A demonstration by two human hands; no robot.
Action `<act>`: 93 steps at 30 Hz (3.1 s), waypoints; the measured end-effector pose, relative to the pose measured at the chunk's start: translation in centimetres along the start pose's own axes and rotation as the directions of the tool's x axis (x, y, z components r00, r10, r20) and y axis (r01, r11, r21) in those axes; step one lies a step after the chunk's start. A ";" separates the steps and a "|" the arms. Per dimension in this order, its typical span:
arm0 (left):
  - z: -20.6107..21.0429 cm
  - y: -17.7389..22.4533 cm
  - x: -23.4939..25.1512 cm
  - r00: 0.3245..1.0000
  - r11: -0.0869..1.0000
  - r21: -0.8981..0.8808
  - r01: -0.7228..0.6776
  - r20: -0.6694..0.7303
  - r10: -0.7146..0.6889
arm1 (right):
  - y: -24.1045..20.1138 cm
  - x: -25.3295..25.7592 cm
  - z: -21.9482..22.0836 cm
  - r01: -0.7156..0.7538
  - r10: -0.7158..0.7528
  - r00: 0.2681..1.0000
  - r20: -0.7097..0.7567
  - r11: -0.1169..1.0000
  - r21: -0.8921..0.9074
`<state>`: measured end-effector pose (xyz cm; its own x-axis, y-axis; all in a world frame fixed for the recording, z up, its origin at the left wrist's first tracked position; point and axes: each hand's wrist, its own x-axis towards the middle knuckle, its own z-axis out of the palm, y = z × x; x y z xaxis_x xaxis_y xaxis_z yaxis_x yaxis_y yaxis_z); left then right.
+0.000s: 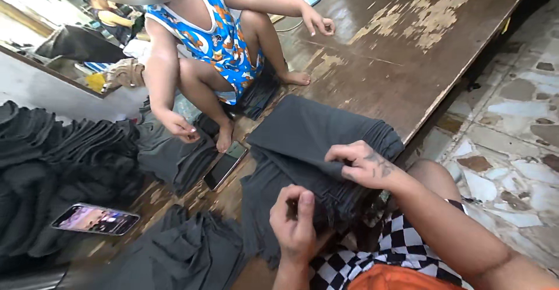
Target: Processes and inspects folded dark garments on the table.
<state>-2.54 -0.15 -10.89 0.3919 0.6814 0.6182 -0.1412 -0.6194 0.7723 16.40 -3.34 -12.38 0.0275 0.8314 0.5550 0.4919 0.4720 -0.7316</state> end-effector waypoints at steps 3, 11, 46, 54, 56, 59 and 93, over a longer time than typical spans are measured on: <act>0.3 -0.2 0.3 0.990 0.943 0.330 0.053 0.105 -0.093 | 0.4 -0.7 -0.4 -0.003 -0.003 0.999 0.051 0.994 0.105; -1.8 0.6 -1.9 0.897 0.956 -0.062 -0.288 0.332 0.291 | 0.6 -1.0 -0.9 0.084 -0.089 0.996 0.032 0.987 0.137; -1.8 -2.4 -2.7 0.969 0.978 0.091 0.187 0.146 -0.199 | 1.0 -1.2 1.6 0.363 -0.365 0.931 0.023 0.914 -0.180; -2.2 -2.0 -3.9 0.928 0.934 0.006 0.358 0.104 -0.357 | 1.4 -1.7 2.3 0.381 -0.392 0.920 -0.014 0.903 -0.199; -1.4 -1.4 -3.6 0.916 0.916 0.066 0.395 0.055 -0.398 | 1.6 -1.9 2.4 0.381 -0.393 0.919 -0.015 0.900 -0.214; -1.7 -2.2 -3.8 0.927 0.930 -0.006 0.369 0.077 -0.367 | 1.7 -2.0 2.4 0.379 -0.391 0.920 -0.007 0.897 -0.228; -3.5 1.0 0.8 0.894 0.758 0.610 -0.231 0.441 -0.082 | -0.6 -3.5 3.1 0.198 -0.185 0.944 -0.271 0.980 0.021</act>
<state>-5.54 1.13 -9.18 0.7626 0.4877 0.4250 0.3565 -0.8650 0.3531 13.34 -5.62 -15.11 0.1710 0.6182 0.7672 0.4695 0.6335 -0.6150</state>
